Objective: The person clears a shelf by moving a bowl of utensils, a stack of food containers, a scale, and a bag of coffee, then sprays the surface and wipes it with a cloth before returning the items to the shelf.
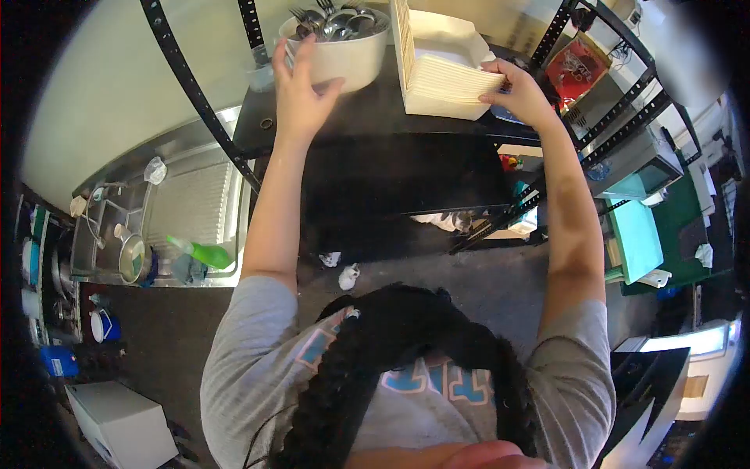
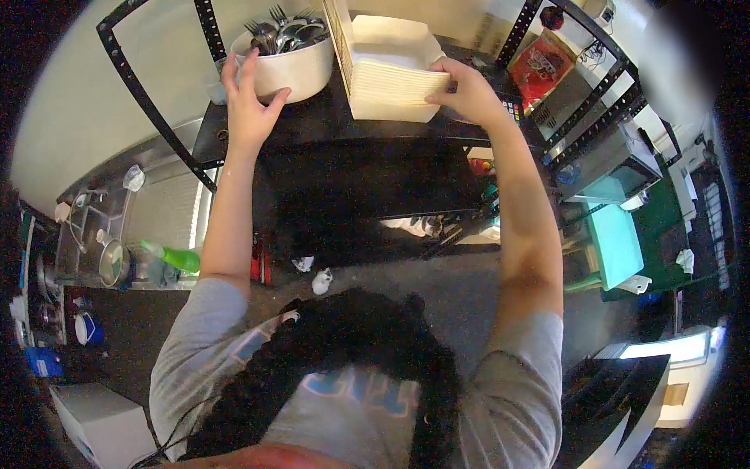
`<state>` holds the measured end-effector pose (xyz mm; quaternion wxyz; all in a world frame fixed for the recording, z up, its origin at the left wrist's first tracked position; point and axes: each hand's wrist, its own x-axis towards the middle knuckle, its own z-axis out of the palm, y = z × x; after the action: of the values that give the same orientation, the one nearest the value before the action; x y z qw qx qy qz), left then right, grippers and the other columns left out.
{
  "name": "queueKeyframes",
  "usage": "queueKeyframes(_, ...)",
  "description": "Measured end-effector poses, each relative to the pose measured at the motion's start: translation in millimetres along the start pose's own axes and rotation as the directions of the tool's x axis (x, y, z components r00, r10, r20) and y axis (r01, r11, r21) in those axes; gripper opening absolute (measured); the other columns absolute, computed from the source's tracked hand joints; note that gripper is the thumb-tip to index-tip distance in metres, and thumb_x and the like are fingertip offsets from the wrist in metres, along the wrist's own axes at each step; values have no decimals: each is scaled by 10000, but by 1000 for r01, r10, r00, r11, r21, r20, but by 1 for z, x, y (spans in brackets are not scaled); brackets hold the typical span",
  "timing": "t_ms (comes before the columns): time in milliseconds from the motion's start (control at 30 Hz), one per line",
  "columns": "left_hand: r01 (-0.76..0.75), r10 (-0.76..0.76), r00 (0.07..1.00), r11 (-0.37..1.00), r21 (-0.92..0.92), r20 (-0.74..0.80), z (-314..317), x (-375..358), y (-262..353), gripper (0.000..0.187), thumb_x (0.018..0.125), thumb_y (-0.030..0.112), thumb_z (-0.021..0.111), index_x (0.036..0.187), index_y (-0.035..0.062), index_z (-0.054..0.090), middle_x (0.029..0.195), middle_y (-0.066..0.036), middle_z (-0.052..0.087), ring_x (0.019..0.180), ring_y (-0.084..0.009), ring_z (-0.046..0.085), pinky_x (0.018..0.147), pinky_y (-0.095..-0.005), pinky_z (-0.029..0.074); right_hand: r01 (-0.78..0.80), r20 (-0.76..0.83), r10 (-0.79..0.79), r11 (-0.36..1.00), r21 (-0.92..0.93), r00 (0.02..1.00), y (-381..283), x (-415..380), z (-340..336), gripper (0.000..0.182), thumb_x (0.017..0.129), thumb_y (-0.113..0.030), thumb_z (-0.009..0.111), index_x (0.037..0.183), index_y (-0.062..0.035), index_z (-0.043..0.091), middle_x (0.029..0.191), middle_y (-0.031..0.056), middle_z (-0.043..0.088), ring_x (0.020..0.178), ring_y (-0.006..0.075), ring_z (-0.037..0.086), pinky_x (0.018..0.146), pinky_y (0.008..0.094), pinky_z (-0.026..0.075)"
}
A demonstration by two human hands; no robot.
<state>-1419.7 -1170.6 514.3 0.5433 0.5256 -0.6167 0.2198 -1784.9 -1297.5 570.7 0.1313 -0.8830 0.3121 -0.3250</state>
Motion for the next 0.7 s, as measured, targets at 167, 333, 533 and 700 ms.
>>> queueKeyframes(167,29,-28,999,999,-13,16,1,-1,2,854,722,279,870,1440,149,427,1528,-253,226,1407,-448,314,1117,-519,365,15,137,-35,989,144,990,23,14,-6,469,728,-87,815,1158,-64,630,1184,79,663,1074,204,602,936,327,471)
queueKeyframes(333,152,-149,988,981,-117,32,1,2,12,943,662,282,896,1448,128,397,1528,-283,219,1381,-468,359,1089,-528,395,252,-31,-262,949,-190,965,-24,2,-11,580,664,-101,836,1202,-101,619,1373,119,557,1259,296,528,1046,374,429)
queueKeyframes(533,82,-73,972,996,34,-223,-15,4,-17,652,809,148,706,1393,37,440,1507,-298,298,1400,-479,310,1157,-513,296,145,-101,-171,963,-225,980,-76,-21,11,733,618,-81,866,1286,-142,571,1410,162,492,1356,376,432,1116,429,399)
queueKeyframes(700,410,-461,884,695,591,-71,-24,18,-49,520,837,151,645,1349,114,562,1553,-185,343,1443,-439,287,1151,-519,321,181,-152,-246,919,-350,957,-80,-13,31,718,616,-102,873,1273,-128,584,1280,135,599,1226,388,507,1069,456,414)
